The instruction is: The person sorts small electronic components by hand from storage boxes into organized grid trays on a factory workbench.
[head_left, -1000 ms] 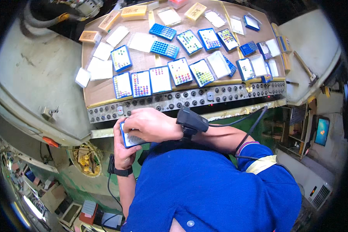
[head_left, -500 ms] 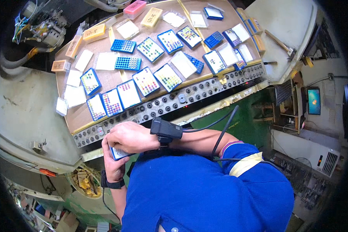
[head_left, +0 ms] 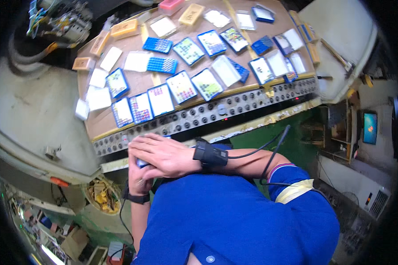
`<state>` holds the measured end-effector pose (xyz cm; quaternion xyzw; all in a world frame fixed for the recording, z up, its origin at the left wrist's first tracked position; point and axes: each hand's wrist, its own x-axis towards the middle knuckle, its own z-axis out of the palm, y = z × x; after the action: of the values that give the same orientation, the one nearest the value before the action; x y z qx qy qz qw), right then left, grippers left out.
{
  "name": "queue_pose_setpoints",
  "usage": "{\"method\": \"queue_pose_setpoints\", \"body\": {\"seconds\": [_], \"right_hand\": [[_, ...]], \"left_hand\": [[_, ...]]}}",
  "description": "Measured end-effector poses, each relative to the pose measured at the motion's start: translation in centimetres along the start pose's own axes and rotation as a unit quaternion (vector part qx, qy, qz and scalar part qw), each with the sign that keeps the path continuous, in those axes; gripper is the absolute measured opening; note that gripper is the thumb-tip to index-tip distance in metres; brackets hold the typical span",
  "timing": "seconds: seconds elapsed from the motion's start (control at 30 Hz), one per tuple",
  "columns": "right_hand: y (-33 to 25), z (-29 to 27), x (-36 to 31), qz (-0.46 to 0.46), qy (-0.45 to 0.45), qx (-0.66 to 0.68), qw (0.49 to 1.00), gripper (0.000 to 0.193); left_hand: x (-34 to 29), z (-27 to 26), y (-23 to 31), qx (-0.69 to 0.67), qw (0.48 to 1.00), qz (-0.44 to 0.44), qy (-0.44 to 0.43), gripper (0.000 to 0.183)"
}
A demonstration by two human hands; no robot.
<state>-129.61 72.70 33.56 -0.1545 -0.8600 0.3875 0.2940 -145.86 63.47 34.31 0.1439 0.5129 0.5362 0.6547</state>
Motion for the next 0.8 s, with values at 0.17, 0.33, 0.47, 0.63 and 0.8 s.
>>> {"method": "queue_pose_setpoints", "body": {"seconds": [0.17,0.33,0.47,0.63,0.8], "right_hand": [[0.1,-0.4,0.3,0.05,-0.095,-0.023,0.994,0.102],[0.2,-0.1,0.9,0.041,-0.143,-0.025,0.988,0.102],[-0.1,-0.3,2.0,0.03,-0.187,0.0,0.982,0.098],[0.3,0.1,2.4,0.018,-0.159,-0.012,0.987,0.096],[-0.1,-0.8,2.9,0.015,-0.171,-0.012,0.985,0.098]], "left_hand": [[-0.1,-1.8,-1.2,0.011,1.0,-0.011,-0.012,0.102],[-0.5,-1.9,-1.1,-0.029,0.999,-0.016,0.006,0.102],[-0.4,-3.2,-1.5,-0.04,0.999,0.0,0.01,0.1],[0.0,-3.2,-1.4,-0.044,0.999,0.026,-0.008,0.097],[0.3,-3.1,-0.8,-0.052,0.999,-0.004,0.001,0.097]]}}
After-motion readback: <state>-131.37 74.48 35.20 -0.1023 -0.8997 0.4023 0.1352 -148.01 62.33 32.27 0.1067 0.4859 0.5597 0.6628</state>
